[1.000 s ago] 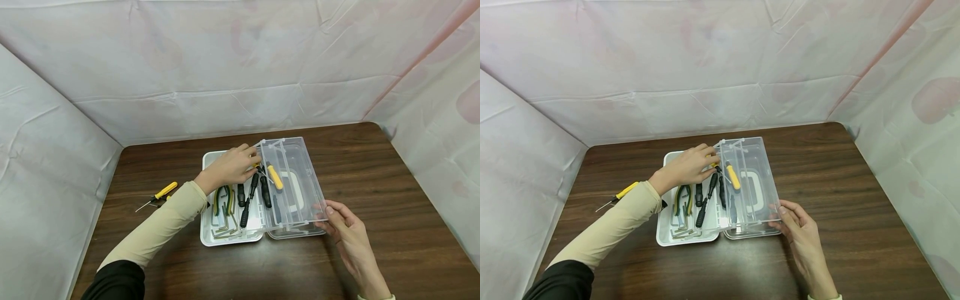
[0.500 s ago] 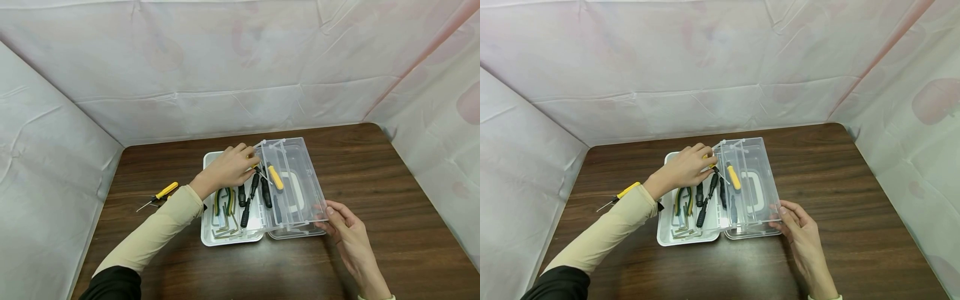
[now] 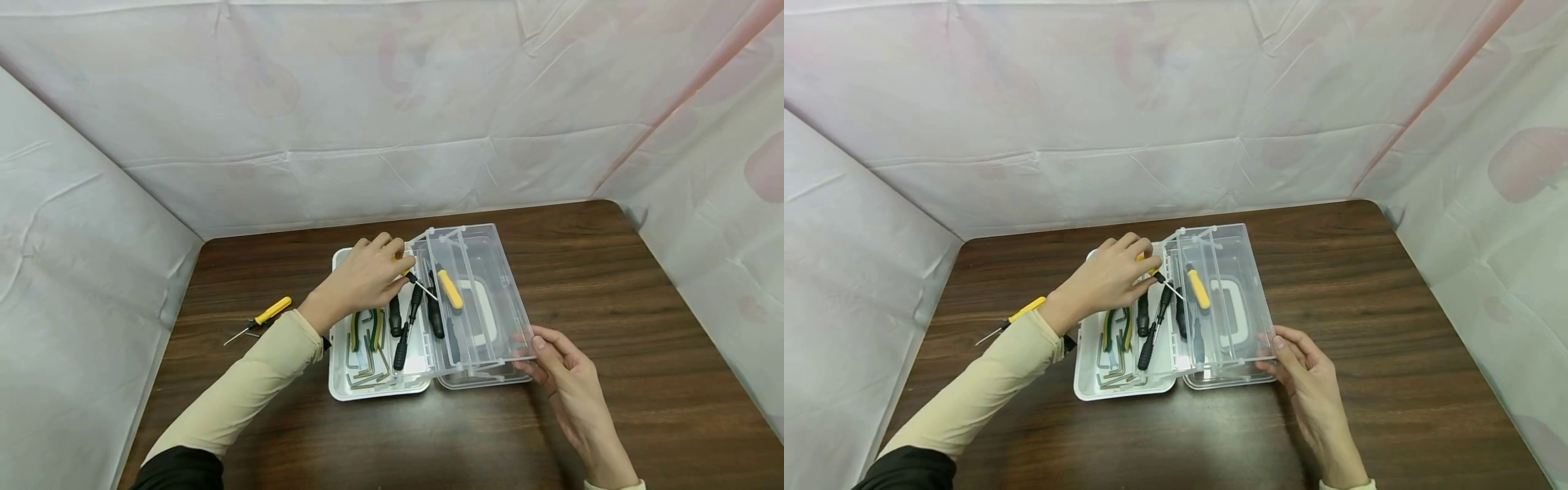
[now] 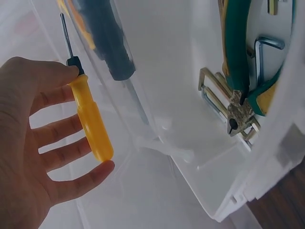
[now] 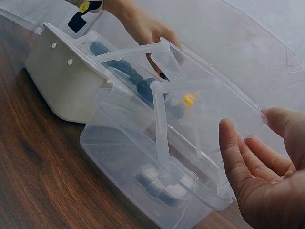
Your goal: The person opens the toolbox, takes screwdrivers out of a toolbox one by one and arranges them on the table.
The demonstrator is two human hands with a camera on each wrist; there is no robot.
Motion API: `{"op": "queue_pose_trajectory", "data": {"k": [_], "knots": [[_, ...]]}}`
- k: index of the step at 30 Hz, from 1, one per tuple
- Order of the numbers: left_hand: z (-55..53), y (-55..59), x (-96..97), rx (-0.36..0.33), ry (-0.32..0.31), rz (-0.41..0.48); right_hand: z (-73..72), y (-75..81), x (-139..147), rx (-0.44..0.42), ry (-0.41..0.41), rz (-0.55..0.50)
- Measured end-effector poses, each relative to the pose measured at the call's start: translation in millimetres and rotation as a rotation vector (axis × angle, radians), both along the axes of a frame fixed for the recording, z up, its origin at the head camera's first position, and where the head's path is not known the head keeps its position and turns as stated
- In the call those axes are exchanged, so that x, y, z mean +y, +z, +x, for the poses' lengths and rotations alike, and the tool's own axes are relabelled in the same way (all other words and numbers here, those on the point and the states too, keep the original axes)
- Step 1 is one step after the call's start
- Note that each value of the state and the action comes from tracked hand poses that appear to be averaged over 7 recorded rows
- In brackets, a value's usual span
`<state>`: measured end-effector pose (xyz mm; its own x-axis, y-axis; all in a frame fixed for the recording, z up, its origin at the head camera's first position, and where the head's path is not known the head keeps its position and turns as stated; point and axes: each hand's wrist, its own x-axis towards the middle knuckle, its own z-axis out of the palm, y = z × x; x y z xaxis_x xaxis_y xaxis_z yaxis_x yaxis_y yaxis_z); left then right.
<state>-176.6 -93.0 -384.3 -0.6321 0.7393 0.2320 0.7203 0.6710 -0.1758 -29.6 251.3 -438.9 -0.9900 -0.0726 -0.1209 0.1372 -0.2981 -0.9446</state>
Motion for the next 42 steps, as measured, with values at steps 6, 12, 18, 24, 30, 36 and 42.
{"op": "queue_pose_trajectory", "data": {"k": [6,12,18,24,30,36,42], "knots": [[3.6,2.9,-6.9,0.02,0.012,0.018,-1.8,-0.8,-0.4,0.018,0.002,-0.012],[8.8,4.5,-15.6,0.028,0.035,0.022,-3.3,-1.3,-0.9,0.023,0.004,-0.019],[16.2,5.9,-24.6,0.02,0.066,0.029,-4.3,-1.6,-0.1,0.017,0.002,-0.023],[25.0,7.8,-33.2,0.022,0.081,0.05,-4.1,-1.7,1.0,0.009,-0.001,-0.013],[35.3,7.9,-46.7,0.029,0.125,0.056,-4.2,-1.4,1.3,0.005,-0.002,-0.006],[46.2,8.7,-64.1,0.031,0.159,0.084,-4.6,-1.5,2.1,0.008,-0.002,-0.004],[56.5,7.4,-79.6,0.006,0.199,0.105,-4.7,-2.1,3.1,0.013,0.001,-0.006]]}}
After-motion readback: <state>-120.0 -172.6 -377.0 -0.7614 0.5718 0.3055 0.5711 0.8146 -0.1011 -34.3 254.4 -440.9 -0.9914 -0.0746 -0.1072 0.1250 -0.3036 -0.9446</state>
